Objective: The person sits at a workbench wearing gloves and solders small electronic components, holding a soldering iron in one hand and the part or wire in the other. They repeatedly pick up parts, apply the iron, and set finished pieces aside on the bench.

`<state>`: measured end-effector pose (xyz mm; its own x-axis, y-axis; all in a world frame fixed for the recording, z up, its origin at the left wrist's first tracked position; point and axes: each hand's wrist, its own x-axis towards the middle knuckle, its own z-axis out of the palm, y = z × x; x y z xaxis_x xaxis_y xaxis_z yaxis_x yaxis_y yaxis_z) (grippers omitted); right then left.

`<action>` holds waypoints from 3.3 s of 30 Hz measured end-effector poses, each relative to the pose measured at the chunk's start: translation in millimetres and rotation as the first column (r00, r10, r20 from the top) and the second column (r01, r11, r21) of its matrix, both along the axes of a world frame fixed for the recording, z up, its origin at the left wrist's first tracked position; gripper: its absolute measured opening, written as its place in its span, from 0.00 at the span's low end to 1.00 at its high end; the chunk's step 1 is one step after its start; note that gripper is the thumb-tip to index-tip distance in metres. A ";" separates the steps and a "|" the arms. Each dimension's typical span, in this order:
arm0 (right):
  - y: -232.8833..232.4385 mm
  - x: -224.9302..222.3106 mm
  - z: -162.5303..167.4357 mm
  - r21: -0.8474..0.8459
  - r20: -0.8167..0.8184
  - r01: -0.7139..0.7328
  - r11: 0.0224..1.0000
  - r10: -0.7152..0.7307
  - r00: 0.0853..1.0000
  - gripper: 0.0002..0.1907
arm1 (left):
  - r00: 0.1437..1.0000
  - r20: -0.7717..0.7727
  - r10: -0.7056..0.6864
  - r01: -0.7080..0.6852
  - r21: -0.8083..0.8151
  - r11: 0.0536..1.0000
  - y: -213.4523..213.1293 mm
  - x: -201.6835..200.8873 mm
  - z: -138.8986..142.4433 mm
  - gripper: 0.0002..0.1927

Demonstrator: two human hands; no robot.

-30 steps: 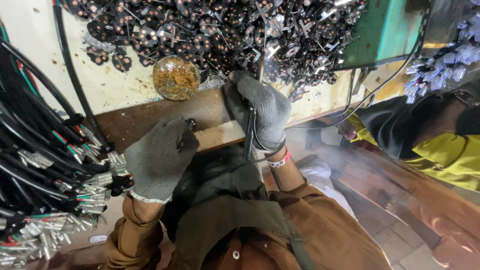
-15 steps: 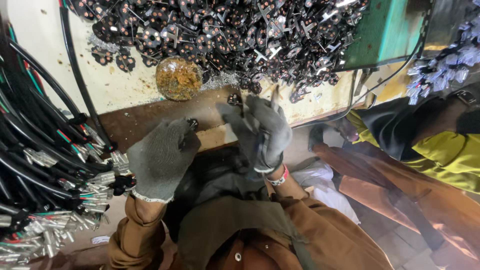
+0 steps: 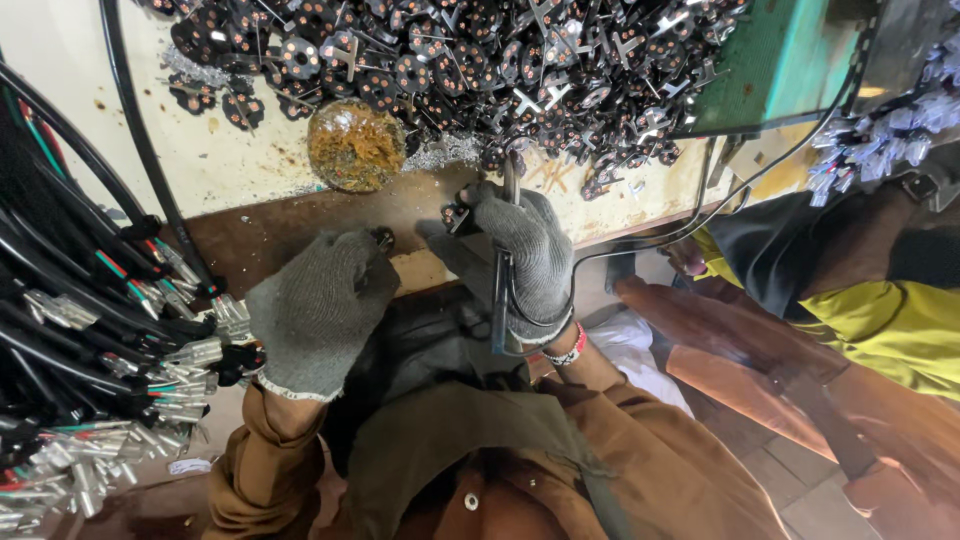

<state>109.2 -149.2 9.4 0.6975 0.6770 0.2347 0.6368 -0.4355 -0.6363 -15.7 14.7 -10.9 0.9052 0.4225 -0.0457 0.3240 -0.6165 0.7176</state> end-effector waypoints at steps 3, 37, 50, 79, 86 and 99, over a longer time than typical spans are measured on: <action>6.0 -0.1 3.2 -0.061 0.033 -0.007 0.998 0.009 0.999 0.27 | 1.000 -0.007 -0.006 0.007 0.010 1.000 0.8 0.7 0.1 0.05; -70.0 -23.0 -35.6 0.198 -0.595 0.020 0.980 0.104 0.797 0.06 | 0.998 -0.026 -0.062 0.062 0.014 0.998 -18.9 15.7 10.6 0.04; 1.0 -1.5 -12.8 0.279 -0.411 -0.012 0.960 0.130 0.902 0.11 | 0.974 -0.222 -0.055 0.007 -0.214 0.977 -15.4 24.3 19.9 0.06; -19.0 -35.4 1.2 0.370 -0.801 0.377 0.849 0.086 0.592 0.18 | 0.999 0.042 0.024 -0.001 -0.488 0.873 -18.7 -13.1 20.4 0.07; -8.6 -25.0 6.1 0.269 -0.739 0.340 0.901 -0.033 0.673 0.23 | 0.993 -0.025 0.118 -0.115 -0.501 0.858 -21.1 -8.8 17.9 0.06; -16.3 -46.8 -13.1 0.027 -0.568 0.233 0.972 -0.177 0.804 0.07 | 0.880 -0.260 0.397 -0.353 -0.918 0.182 -64.7 -8.4 5.6 0.05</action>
<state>62.4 -165.5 -3.7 0.8469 0.4987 -0.1846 0.0621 -0.4375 -0.8971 -24.1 -49.9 -5.2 0.6619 0.3956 -0.6367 0.2752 0.6618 0.6973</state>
